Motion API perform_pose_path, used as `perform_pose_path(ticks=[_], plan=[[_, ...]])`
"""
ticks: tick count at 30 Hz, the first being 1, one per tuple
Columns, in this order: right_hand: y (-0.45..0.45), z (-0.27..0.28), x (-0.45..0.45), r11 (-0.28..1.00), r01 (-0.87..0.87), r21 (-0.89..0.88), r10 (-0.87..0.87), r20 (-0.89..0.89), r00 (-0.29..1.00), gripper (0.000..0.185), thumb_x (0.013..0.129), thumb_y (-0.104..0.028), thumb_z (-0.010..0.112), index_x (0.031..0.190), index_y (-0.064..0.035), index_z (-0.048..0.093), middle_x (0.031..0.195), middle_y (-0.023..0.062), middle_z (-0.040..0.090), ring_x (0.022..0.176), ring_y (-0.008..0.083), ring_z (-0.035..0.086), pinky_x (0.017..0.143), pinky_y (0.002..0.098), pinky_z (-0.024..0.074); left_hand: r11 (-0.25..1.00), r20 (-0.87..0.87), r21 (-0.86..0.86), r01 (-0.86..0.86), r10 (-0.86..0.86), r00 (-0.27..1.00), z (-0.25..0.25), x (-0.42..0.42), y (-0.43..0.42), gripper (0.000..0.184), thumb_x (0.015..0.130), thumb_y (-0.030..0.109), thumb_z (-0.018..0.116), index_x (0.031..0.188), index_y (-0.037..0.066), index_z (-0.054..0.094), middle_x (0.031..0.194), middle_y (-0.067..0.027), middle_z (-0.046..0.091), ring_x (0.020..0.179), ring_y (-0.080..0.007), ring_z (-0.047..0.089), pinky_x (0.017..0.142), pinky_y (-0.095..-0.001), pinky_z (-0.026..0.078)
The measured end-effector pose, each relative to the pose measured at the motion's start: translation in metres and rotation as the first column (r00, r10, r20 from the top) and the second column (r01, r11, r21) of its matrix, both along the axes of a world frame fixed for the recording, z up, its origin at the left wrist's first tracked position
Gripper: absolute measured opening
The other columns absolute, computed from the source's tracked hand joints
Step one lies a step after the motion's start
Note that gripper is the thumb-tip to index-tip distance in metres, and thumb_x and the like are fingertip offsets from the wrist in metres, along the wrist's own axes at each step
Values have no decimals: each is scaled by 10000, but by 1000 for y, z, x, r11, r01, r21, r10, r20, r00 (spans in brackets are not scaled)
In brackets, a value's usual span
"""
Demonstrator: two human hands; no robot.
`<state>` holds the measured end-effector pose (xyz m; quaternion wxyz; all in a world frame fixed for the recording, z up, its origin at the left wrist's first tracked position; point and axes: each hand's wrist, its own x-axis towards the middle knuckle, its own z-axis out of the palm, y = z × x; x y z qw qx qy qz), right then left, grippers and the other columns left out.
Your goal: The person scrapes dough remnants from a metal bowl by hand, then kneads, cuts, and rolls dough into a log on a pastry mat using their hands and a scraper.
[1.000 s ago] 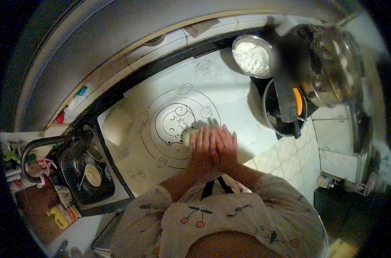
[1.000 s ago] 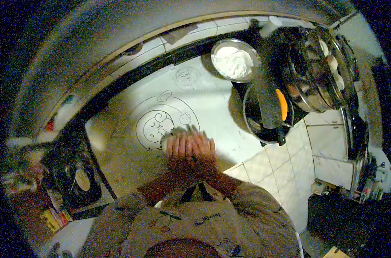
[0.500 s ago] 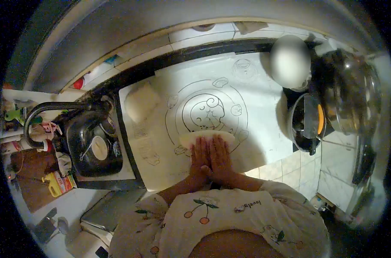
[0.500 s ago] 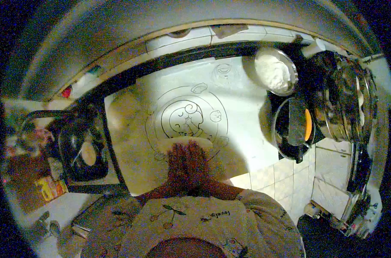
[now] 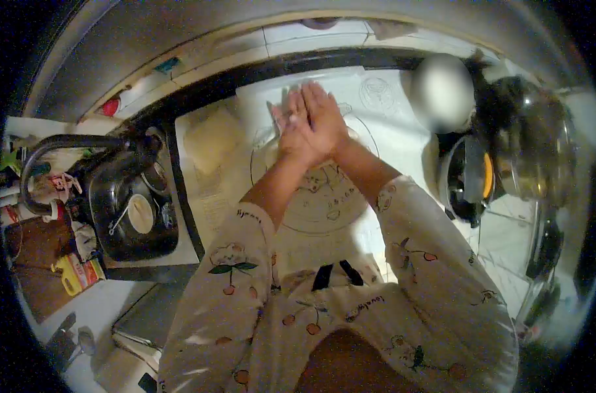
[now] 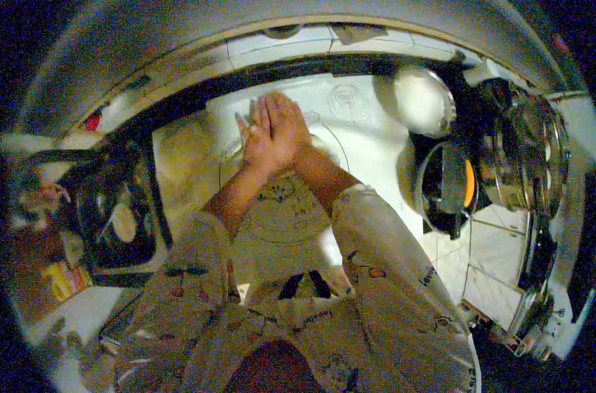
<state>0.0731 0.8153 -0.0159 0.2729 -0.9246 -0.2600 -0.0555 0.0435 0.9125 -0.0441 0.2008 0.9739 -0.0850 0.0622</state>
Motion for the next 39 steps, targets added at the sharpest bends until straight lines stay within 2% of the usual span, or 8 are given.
perform_pose_path(ticks=[2,4,11,15,18,23,34,39], plan=[[-16,7,-49,985,-96,-142,83,-94,992,707,832,-392,448,1375,25,269,1405,225,315,1298,359,310,1069,504,221,934,32,356,-9,-3,999,11,-46,-13,821,800,447,500,1412,-3,188,1453,-264,148,1359,-421,101,1032,-656,61],[-34,-3,-102,995,-83,-48,86,83,993,625,842,-324,448,1363,-8,309,1378,208,356,1272,350,349,1054,502,254,984,163,-65,166,-154,975,27,-101,-14,832,798,462,490,1427,24,164,1466,-242,125,1365,-413,70,1028,-662,51],[-52,20,-242,997,-48,54,54,-121,991,648,851,-322,506,1350,36,301,1379,238,340,1287,399,316,1068,503,210,938,-309,-65,341,-344,887,42,-225,4,682,837,356,467,1383,-2,271,1433,-247,233,1363,-384,148,1063,-600,82],[-13,4,-194,947,9,320,-38,83,996,553,874,-272,472,1312,44,353,1360,217,380,1264,371,362,1044,490,261,981,118,-89,169,-159,980,17,-175,12,596,880,282,375,1361,-58,286,1432,-233,263,1346,-384,220,1089,-533,106],[1,1,-120,981,92,-172,-88,29,996,511,870,-228,469,1292,46,384,1342,214,403,1245,359,390,1025,487,294,965,115,260,47,-79,990,9,-96,16,568,894,262,338,1356,-67,300,1450,-216,250,1346,-370,236,1094,-525,115],[18,-13,-14,912,402,-77,-399,54,915,590,913,-403,330,1338,5,370,1429,181,307,1339,339,245,1085,525,163,967,115,195,-164,144,983,12,3,20,584,937,328,252,1373,-60,266,1473,-197,190,1387,-315,104,1097,-536,-8],[-58,-13,-251,969,-85,-234,39,-194,980,594,836,-363,500,1325,-46,385,1401,158,363,1289,313,352,1040,500,267,927,-283,108,360,-318,905,9,-230,20,829,779,538,533,1328,-51,336,1413,-254,274,1346,-409,186,1062,-596,113],[-54,-3,-142,943,-1,-332,-33,-98,995,648,802,-355,597,1343,-82,368,1408,141,351,1314,300,313,1069,498,230,974,82,126,188,-199,977,0,-128,24,892,765,579,562,1354,-41,308,1445,-250,216,1353,-391,175,1066,-586,111]])
